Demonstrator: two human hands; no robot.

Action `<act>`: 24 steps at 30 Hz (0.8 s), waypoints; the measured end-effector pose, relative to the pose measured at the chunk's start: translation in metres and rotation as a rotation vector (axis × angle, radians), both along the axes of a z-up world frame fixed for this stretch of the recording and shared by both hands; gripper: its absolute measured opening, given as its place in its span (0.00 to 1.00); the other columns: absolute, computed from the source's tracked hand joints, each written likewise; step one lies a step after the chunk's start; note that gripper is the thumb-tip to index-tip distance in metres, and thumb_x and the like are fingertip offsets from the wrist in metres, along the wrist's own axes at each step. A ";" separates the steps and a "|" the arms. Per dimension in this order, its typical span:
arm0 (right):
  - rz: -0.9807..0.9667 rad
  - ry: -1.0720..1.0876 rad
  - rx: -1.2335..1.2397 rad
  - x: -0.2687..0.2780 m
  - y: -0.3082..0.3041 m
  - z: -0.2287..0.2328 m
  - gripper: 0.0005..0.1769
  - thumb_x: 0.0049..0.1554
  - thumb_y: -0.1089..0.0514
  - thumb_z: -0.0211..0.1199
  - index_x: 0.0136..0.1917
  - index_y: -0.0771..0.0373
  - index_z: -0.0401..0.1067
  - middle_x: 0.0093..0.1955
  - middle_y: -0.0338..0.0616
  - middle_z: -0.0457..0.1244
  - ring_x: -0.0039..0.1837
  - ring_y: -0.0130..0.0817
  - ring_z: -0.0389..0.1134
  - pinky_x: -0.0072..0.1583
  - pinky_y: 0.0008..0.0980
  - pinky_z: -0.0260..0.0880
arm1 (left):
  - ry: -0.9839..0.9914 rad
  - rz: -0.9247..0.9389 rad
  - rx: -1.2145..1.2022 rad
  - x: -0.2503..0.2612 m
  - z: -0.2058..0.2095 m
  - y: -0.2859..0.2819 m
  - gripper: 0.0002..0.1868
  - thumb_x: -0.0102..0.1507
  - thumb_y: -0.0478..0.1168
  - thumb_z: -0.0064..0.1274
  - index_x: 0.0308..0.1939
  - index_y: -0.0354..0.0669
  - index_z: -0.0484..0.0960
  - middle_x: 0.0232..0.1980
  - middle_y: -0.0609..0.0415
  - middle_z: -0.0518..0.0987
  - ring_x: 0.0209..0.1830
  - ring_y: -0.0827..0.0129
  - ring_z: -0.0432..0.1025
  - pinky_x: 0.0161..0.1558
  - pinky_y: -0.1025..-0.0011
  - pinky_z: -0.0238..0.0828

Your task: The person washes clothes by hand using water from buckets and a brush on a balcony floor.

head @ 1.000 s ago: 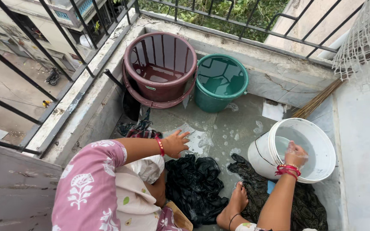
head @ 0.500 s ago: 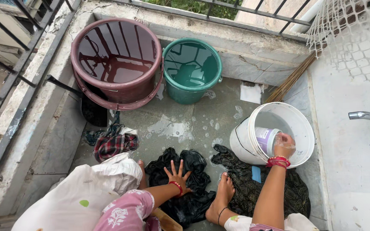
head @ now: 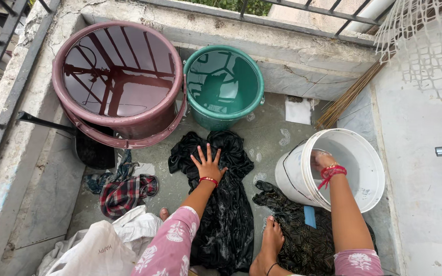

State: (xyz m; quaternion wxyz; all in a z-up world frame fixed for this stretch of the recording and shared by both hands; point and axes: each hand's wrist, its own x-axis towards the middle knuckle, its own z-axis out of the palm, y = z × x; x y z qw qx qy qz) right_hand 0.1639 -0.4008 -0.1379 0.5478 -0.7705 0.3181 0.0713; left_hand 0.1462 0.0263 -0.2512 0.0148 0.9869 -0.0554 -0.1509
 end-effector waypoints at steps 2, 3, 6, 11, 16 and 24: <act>-0.081 -0.030 0.125 0.002 -0.011 0.004 0.12 0.68 0.57 0.54 0.52 0.64 0.76 0.44 0.46 0.69 0.44 0.34 0.67 0.47 0.34 0.70 | -0.185 -0.045 -0.075 -0.042 -0.014 0.005 0.44 0.67 0.70 0.39 0.82 0.61 0.49 0.85 0.46 0.36 0.83 0.37 0.28 0.71 0.26 0.24; -0.126 -0.078 0.241 0.002 -0.019 0.007 0.13 0.69 0.56 0.54 0.51 0.65 0.76 0.44 0.46 0.69 0.44 0.33 0.67 0.47 0.34 0.69 | -0.211 -0.072 -0.121 -0.065 -0.020 0.008 0.42 0.68 0.68 0.39 0.81 0.56 0.52 0.86 0.46 0.40 0.84 0.39 0.29 0.72 0.28 0.23; -0.232 -0.286 0.776 -0.026 -0.042 0.023 0.16 0.72 0.55 0.53 0.48 0.65 0.75 0.43 0.47 0.68 0.43 0.33 0.65 0.47 0.32 0.67 | -0.240 -0.104 -0.296 -0.146 -0.019 0.021 0.42 0.67 0.67 0.41 0.81 0.57 0.55 0.85 0.44 0.42 0.83 0.38 0.31 0.72 0.27 0.24; 0.122 -0.617 1.410 -0.047 -0.036 0.072 0.23 0.77 0.52 0.52 0.44 0.66 0.74 0.41 0.48 0.66 0.42 0.31 0.62 0.47 0.30 0.64 | 0.027 -0.097 -0.301 -0.152 0.007 0.008 0.43 0.59 0.75 0.41 0.77 0.73 0.56 0.83 0.49 0.41 0.79 0.29 0.28 0.66 0.20 0.21; 0.402 -0.227 0.777 -0.046 0.125 -0.016 0.18 0.64 0.53 0.59 0.56 0.71 0.75 0.53 0.56 0.70 0.53 0.43 0.73 0.56 0.39 0.76 | 0.175 -0.234 -0.370 -0.025 -0.004 0.003 0.42 0.60 0.75 0.40 0.77 0.78 0.57 0.83 0.55 0.47 0.81 0.42 0.40 0.70 0.36 0.41; 0.353 -0.346 -0.786 -0.168 0.304 -0.179 0.26 0.64 0.47 0.53 0.73 0.57 0.67 0.80 0.55 0.52 0.82 0.53 0.46 0.78 0.51 0.43 | -0.396 0.160 -0.311 -0.091 -0.026 -0.007 0.34 0.67 0.60 0.40 0.77 0.63 0.62 0.83 0.53 0.53 0.82 0.45 0.42 0.73 0.33 0.28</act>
